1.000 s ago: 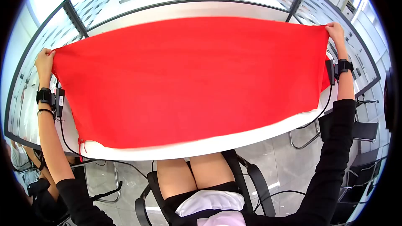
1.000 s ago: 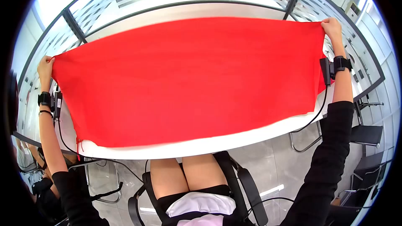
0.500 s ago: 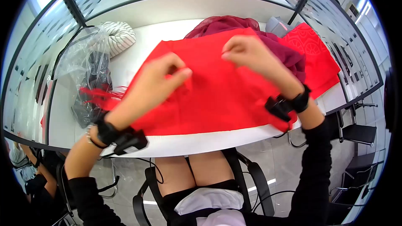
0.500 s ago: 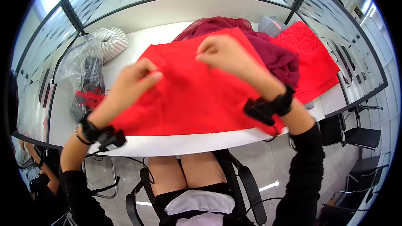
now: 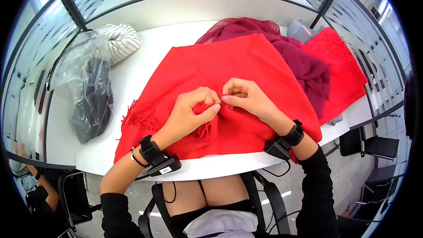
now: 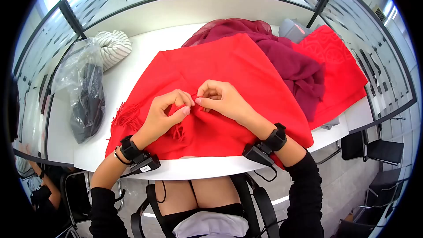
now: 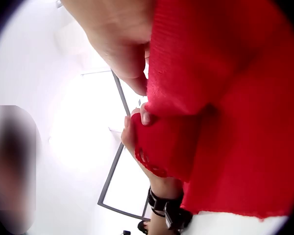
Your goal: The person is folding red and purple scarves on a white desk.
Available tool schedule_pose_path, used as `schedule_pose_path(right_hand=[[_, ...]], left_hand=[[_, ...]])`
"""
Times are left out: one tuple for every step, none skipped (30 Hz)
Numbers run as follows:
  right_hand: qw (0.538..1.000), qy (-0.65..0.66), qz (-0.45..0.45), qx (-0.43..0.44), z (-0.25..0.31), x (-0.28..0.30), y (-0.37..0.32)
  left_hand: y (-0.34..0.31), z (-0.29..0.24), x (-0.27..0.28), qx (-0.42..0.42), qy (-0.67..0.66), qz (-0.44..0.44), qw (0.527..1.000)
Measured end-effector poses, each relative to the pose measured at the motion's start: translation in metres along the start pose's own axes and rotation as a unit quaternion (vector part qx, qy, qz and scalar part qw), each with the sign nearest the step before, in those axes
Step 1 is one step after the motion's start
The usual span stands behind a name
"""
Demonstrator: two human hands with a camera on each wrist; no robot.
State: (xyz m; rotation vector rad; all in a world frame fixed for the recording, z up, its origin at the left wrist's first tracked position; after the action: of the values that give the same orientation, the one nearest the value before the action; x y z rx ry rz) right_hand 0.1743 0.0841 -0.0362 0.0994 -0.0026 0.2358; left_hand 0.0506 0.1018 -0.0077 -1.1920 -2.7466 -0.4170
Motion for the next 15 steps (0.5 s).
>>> schedule_pose_path(right_hand=[[1.0,0.015,0.001,0.001,0.0,-0.001,-0.001],[1.0,0.03,0.001,0.001,-0.002,-0.002,-0.002],[0.999,0.036,0.001,0.0,-0.005,-0.002,-0.002],[0.999,0.041,0.0,0.0,-0.008,-0.002,-0.003],[0.999,0.045,0.0,-0.001,-0.011,-0.001,-0.004],[0.999,0.047,-0.003,-0.009,-0.013,0.0,-0.005],[0.999,0.049,-0.006,-0.017,-0.013,0.0,-0.006],[0.998,0.052,-0.009,-0.024,-0.012,0.0,-0.007],[0.998,0.049,-0.009,-0.029,-0.01,0.0,-0.008],[0.998,0.047,-0.008,-0.033,-0.008,0.0,-0.009],[0.998,0.045,-0.007,-0.037,-0.01,0.0,-0.009],[0.999,0.048,-0.003,-0.025,-0.012,0.0,-0.009],[0.999,0.042,-0.003,-0.015,-0.012,0.0,-0.01],[0.999,0.036,-0.004,-0.003,-0.01,-0.002,-0.01],[1.0,0.029,-0.004,0.008,-0.007,-0.004,-0.012]], left_hand=[[0.001,0.003,-0.001,0.013,-0.001,0.014,1.0],[0.001,0.006,-0.001,0.018,-0.039,0.02,0.999],[0.002,0.01,-0.001,0.023,-0.077,0.026,0.996],[0.003,0.014,-0.002,0.029,-0.117,0.032,0.992],[0.003,0.016,-0.001,0.022,-0.081,0.028,0.996],[0.003,0.017,0.001,0.015,-0.046,0.022,0.999],[0.002,0.017,0.002,0.008,-0.011,0.017,1.0],[0.0,0.017,0.002,0.011,0.005,0.005,1.0],[-0.001,0.02,0.002,0.026,-0.004,0.0,1.0],[-0.002,0.023,0.002,0.041,-0.013,-0.006,0.999],[-0.004,0.026,0.002,0.055,-0.022,-0.013,0.998],[-0.006,0.026,0.002,0.055,-0.033,-0.029,0.998],[-0.006,0.025,0.001,0.054,-0.044,-0.046,0.997],[-0.007,0.023,0.002,0.052,-0.055,-0.063,0.995],[-0.008,0.023,0.001,0.064,-0.043,-0.059,0.995]])
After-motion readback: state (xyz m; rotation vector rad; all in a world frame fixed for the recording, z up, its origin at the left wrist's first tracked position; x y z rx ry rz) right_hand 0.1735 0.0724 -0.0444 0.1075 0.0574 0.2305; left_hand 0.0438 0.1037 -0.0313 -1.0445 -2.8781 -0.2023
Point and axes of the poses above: each hand's wrist, its own y-axis towards the middle knuckle, its own x-axis out of the back of the hand, z = x × y, the point moved 8 cm from there along y, towards the middle knuckle, and after that the axes turned 9 degrees about x, right-handed, at the moved point
